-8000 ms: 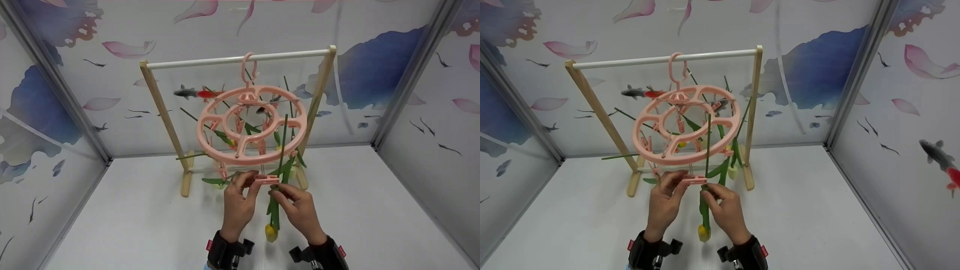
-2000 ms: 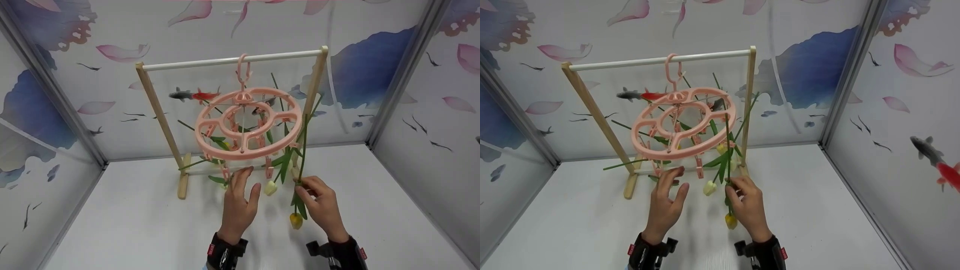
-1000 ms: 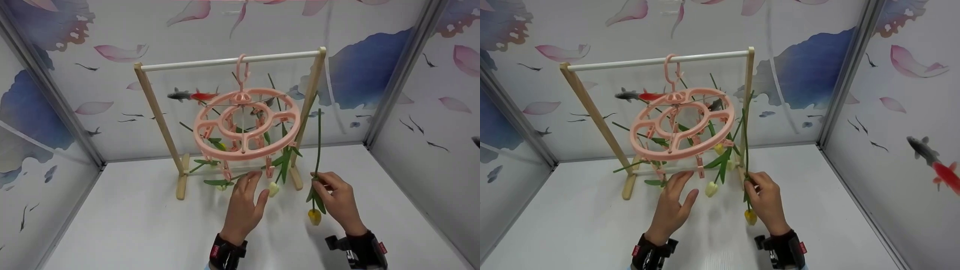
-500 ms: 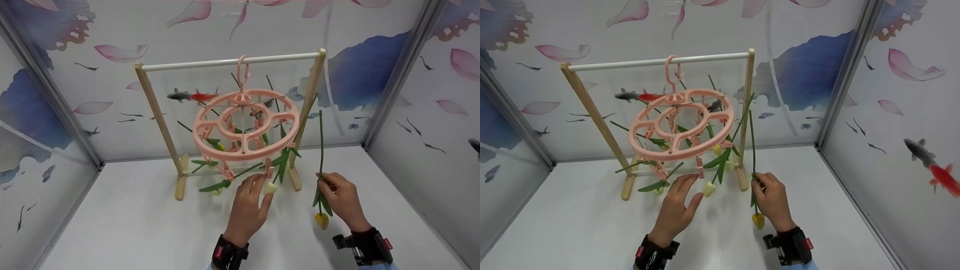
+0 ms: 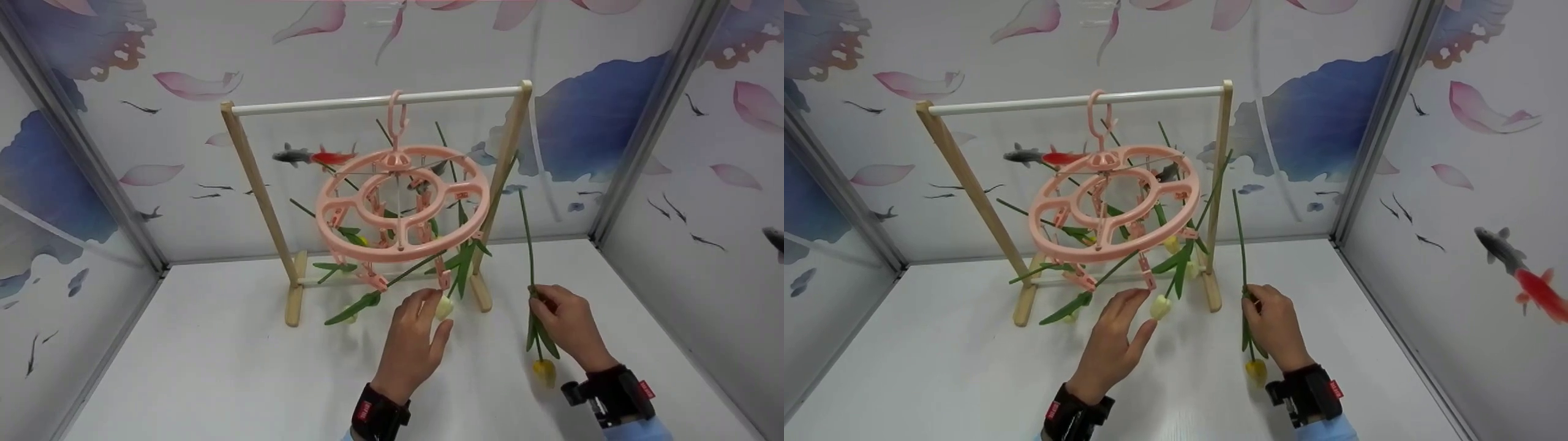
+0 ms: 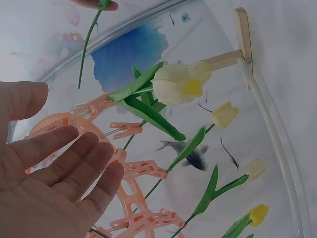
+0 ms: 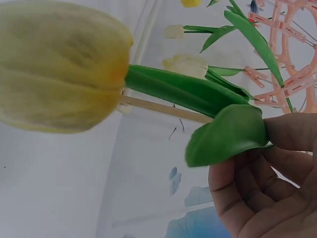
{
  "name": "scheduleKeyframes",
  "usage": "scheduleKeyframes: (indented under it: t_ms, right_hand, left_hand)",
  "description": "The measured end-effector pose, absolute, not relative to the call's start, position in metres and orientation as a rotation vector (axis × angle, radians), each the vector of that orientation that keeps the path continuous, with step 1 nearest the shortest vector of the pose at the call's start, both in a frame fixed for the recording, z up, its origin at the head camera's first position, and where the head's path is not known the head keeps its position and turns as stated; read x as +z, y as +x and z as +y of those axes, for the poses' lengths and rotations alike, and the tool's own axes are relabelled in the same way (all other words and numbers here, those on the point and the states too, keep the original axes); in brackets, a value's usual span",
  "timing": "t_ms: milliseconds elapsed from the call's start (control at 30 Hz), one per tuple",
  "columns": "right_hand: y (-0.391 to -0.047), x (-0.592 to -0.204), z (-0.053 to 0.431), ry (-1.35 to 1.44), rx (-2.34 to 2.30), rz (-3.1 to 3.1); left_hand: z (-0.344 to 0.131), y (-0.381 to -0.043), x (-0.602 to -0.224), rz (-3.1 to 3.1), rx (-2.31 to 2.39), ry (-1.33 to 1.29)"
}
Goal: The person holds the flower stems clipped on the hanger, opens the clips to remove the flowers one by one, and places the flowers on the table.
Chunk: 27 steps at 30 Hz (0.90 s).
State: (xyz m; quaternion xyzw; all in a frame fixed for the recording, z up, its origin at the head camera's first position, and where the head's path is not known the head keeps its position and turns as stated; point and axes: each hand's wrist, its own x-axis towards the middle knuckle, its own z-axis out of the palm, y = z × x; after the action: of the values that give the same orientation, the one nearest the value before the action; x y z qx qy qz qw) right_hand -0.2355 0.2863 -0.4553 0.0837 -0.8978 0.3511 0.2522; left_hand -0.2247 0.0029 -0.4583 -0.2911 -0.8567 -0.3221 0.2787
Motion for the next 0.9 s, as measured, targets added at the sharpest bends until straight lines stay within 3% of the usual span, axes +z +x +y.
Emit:
scheduleKeyframes:
  t_ms: [900]
  right_hand:
    - [-0.256,-0.479,0.311,0.257,0.947,-2.827]
  left_hand:
    - [0.018,-0.222,-0.47,-2.347,-0.743,-0.856]
